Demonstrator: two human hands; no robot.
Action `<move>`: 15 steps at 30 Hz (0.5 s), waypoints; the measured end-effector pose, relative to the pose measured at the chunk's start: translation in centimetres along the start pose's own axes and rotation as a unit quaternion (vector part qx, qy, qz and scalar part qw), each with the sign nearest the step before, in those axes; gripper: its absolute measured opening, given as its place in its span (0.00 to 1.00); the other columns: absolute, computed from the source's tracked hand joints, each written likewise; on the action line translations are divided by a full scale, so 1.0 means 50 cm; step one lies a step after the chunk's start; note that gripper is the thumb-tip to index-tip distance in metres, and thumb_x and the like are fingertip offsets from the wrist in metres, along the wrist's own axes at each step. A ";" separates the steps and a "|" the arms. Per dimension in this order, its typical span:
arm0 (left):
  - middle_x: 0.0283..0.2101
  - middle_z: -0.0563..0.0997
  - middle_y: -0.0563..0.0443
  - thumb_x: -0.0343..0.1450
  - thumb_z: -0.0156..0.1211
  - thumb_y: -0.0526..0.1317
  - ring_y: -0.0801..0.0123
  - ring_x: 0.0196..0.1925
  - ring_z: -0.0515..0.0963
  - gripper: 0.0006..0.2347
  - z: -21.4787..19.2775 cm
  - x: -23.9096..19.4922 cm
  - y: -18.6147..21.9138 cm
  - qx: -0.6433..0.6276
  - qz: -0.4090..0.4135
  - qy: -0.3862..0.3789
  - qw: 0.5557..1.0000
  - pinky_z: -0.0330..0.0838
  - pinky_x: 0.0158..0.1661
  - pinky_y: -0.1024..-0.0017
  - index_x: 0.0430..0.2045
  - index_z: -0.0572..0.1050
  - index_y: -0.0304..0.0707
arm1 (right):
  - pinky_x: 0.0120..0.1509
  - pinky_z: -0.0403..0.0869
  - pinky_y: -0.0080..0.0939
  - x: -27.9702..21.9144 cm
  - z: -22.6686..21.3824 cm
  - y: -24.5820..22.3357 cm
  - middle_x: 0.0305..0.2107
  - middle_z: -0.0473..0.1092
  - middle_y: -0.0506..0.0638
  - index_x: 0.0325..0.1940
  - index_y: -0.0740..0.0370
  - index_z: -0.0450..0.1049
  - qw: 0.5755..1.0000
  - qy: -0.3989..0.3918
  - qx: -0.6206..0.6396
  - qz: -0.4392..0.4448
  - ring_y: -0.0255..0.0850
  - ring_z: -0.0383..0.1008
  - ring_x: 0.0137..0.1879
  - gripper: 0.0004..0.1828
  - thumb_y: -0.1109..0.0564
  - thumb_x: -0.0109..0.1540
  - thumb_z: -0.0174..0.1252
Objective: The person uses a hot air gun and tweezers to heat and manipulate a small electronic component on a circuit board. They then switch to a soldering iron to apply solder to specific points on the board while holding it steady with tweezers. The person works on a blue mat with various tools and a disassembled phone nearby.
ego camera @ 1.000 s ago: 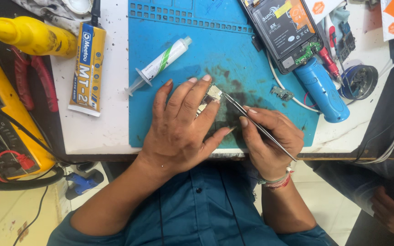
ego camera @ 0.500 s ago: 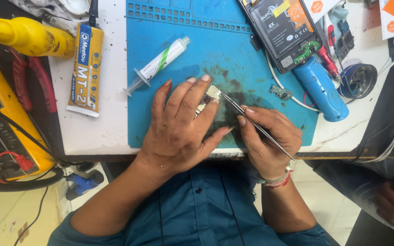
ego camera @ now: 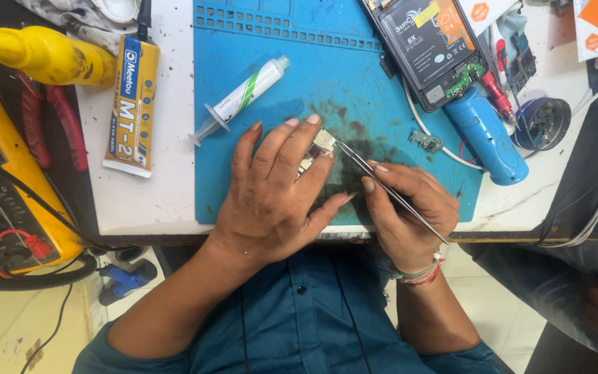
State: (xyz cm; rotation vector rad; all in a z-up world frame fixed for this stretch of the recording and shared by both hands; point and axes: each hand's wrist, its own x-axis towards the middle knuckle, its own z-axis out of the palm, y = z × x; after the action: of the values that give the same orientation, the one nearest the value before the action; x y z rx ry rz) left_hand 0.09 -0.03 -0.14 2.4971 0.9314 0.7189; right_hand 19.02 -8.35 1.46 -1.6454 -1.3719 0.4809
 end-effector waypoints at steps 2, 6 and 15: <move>0.68 0.65 0.39 0.71 0.71 0.54 0.54 0.70 0.63 0.20 -0.001 0.000 0.000 0.001 0.000 -0.001 1.000 0.53 0.71 0.48 0.46 0.79 0.37 | 0.48 0.77 0.33 0.000 0.001 0.000 0.42 0.79 0.58 0.48 0.69 0.78 1.000 0.000 0.005 -0.002 0.40 0.81 0.43 0.11 0.72 0.62 0.67; 0.68 0.65 0.39 0.71 0.71 0.53 0.54 0.70 0.63 0.20 -0.002 0.000 0.000 0.001 0.001 0.001 1.000 0.53 0.71 0.48 0.46 0.79 0.37 | 0.48 0.77 0.33 0.000 0.001 0.000 0.42 0.79 0.58 0.48 0.69 0.78 1.000 0.000 0.004 -0.002 0.41 0.81 0.43 0.11 0.72 0.62 0.67; 0.68 0.65 0.39 0.72 0.70 0.53 0.53 0.71 0.63 0.19 -0.002 0.000 0.001 0.006 0.002 -0.001 1.000 0.52 0.71 0.48 0.46 0.79 0.37 | 0.47 0.76 0.32 0.001 0.001 0.001 0.41 0.79 0.58 0.47 0.69 0.78 1.000 0.001 -0.004 -0.007 0.40 0.81 0.42 0.11 0.72 0.62 0.67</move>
State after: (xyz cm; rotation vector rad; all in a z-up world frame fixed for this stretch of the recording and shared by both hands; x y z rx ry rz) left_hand 0.05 -0.03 -0.03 2.5103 0.9343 0.7138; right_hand 19.01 -8.25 1.40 -1.6427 -1.3844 0.4662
